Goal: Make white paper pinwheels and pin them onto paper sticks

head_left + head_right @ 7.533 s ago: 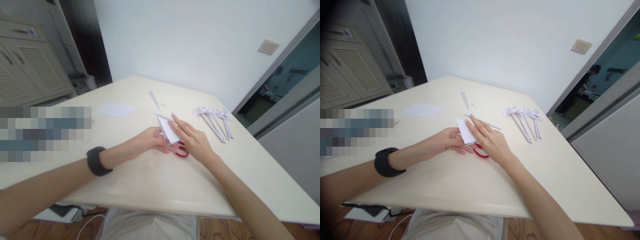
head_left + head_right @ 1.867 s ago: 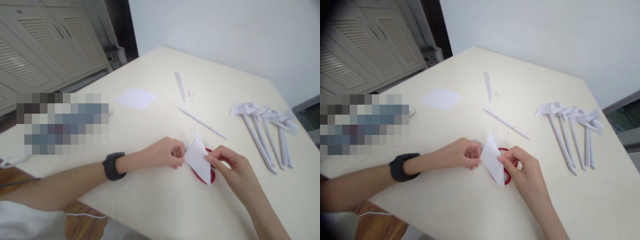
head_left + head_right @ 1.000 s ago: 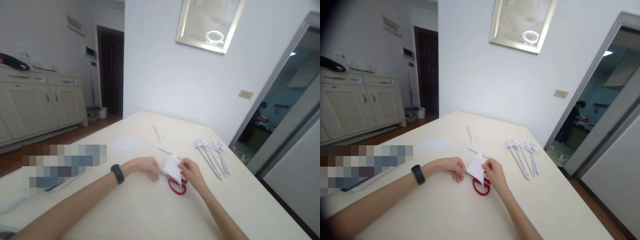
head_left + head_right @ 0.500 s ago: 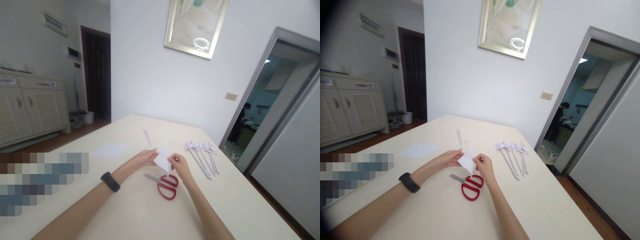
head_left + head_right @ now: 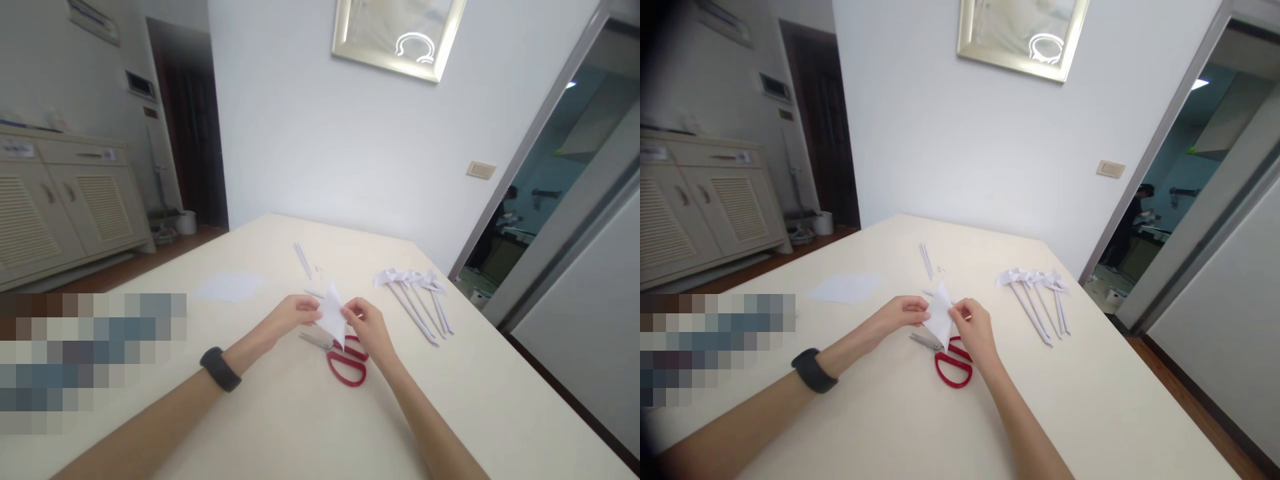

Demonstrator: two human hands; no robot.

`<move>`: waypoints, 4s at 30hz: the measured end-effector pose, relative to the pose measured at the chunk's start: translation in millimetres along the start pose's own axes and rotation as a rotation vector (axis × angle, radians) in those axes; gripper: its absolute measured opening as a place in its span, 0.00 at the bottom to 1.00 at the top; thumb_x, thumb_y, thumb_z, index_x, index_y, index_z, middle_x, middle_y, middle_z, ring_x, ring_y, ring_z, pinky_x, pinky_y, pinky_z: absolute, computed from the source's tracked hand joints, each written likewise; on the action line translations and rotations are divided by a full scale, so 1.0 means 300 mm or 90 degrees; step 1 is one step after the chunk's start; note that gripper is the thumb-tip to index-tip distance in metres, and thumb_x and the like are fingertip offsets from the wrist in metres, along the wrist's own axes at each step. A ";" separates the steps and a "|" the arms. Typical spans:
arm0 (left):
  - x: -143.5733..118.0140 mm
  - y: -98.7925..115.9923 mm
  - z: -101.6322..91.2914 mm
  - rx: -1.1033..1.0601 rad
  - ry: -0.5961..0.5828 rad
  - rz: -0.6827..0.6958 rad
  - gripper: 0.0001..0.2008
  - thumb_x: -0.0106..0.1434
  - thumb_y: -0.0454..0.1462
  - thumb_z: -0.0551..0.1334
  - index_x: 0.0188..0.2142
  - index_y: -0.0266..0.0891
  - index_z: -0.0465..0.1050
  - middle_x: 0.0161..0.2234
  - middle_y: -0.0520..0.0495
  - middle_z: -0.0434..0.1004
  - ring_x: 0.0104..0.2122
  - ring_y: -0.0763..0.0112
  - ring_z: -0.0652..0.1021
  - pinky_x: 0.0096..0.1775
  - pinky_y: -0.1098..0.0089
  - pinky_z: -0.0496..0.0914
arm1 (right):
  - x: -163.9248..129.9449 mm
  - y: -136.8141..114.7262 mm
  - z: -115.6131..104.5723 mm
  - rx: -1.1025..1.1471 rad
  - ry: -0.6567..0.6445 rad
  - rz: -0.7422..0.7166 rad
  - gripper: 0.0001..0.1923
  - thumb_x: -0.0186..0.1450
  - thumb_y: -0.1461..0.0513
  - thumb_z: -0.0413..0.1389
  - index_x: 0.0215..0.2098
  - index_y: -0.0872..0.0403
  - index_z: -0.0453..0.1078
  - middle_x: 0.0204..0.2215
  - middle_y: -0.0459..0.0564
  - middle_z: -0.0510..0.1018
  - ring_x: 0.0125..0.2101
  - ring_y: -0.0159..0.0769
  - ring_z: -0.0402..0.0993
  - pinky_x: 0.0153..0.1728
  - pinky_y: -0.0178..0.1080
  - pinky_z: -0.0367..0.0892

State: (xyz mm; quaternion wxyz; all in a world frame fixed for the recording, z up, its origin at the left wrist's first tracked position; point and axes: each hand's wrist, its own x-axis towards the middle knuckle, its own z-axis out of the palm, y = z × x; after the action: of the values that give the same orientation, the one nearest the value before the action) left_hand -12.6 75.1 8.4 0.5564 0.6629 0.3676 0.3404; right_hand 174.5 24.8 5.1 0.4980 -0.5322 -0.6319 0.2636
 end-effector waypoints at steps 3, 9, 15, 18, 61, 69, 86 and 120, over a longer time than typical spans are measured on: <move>0.002 -0.015 0.016 0.003 -0.006 -0.007 0.11 0.47 0.39 0.66 0.28 0.34 0.73 0.26 0.47 0.76 0.30 0.66 0.76 0.34 0.68 0.70 | 0.005 0.017 0.000 0.025 -0.049 0.024 0.09 0.57 0.58 0.54 0.26 0.55 0.68 0.25 0.47 0.73 0.27 0.34 0.68 0.28 0.34 0.63; 0.006 -0.021 0.016 0.012 0.007 -0.003 0.10 0.45 0.37 0.67 0.28 0.35 0.73 0.25 0.49 0.76 0.28 0.69 0.76 0.32 0.70 0.70 | 0.003 0.026 -0.003 0.088 -0.064 0.059 0.10 0.57 0.57 0.55 0.24 0.55 0.65 0.21 0.44 0.69 0.24 0.31 0.64 0.26 0.33 0.61; 0.001 -0.018 -0.025 0.008 -0.006 -0.041 0.12 0.44 0.37 0.68 0.29 0.34 0.74 0.25 0.48 0.76 0.27 0.69 0.76 0.34 0.69 0.70 | 0.009 0.041 -0.013 0.099 -0.029 0.083 0.11 0.57 0.57 0.56 0.23 0.56 0.65 0.21 0.44 0.67 0.24 0.31 0.63 0.26 0.33 0.60; -0.002 -0.019 -0.042 -0.002 -0.012 -0.044 0.12 0.46 0.39 0.67 0.31 0.35 0.75 0.28 0.47 0.77 0.30 0.68 0.76 0.36 0.69 0.70 | 0.012 0.038 -0.023 0.105 -0.013 0.086 0.11 0.57 0.57 0.56 0.23 0.55 0.64 0.21 0.44 0.67 0.24 0.30 0.62 0.26 0.33 0.60; -0.023 0.028 0.024 0.091 -0.001 -0.031 0.10 0.49 0.41 0.64 0.23 0.35 0.71 0.21 0.48 0.75 0.24 0.71 0.74 0.29 0.72 0.68 | -0.017 -0.051 -0.029 -0.028 -0.029 -0.023 0.08 0.60 0.57 0.51 0.30 0.53 0.68 0.29 0.47 0.73 0.31 0.34 0.69 0.29 0.33 0.62; -0.014 -0.004 0.019 0.147 -0.023 0.019 0.10 0.50 0.42 0.63 0.24 0.36 0.72 0.21 0.48 0.75 0.25 0.68 0.75 0.29 0.71 0.68 | -0.007 -0.025 -0.032 0.034 0.000 0.033 0.12 0.55 0.56 0.56 0.22 0.53 0.61 0.18 0.42 0.64 0.21 0.29 0.60 0.22 0.32 0.56; -0.016 0.001 0.012 0.191 -0.022 0.026 0.09 0.50 0.42 0.62 0.24 0.37 0.72 0.21 0.48 0.76 0.25 0.68 0.76 0.28 0.72 0.68 | 0.005 -0.040 -0.064 0.054 -0.029 0.028 0.09 0.55 0.57 0.56 0.24 0.54 0.66 0.21 0.46 0.72 0.24 0.32 0.68 0.25 0.34 0.64; -0.029 0.028 0.017 0.166 -0.065 -0.013 0.08 0.49 0.41 0.64 0.23 0.37 0.72 0.20 0.50 0.74 0.24 0.69 0.74 0.29 0.71 0.68 | 0.009 -0.032 -0.083 0.117 0.036 0.014 0.07 0.59 0.59 0.52 0.27 0.55 0.68 0.23 0.45 0.71 0.26 0.29 0.68 0.29 0.33 0.64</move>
State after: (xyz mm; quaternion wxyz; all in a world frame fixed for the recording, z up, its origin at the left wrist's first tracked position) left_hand -11.6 64.1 15.5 0.4874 0.7421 0.3866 0.2497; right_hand 193.5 19.6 23.4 0.5596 -0.4983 -0.5847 0.3110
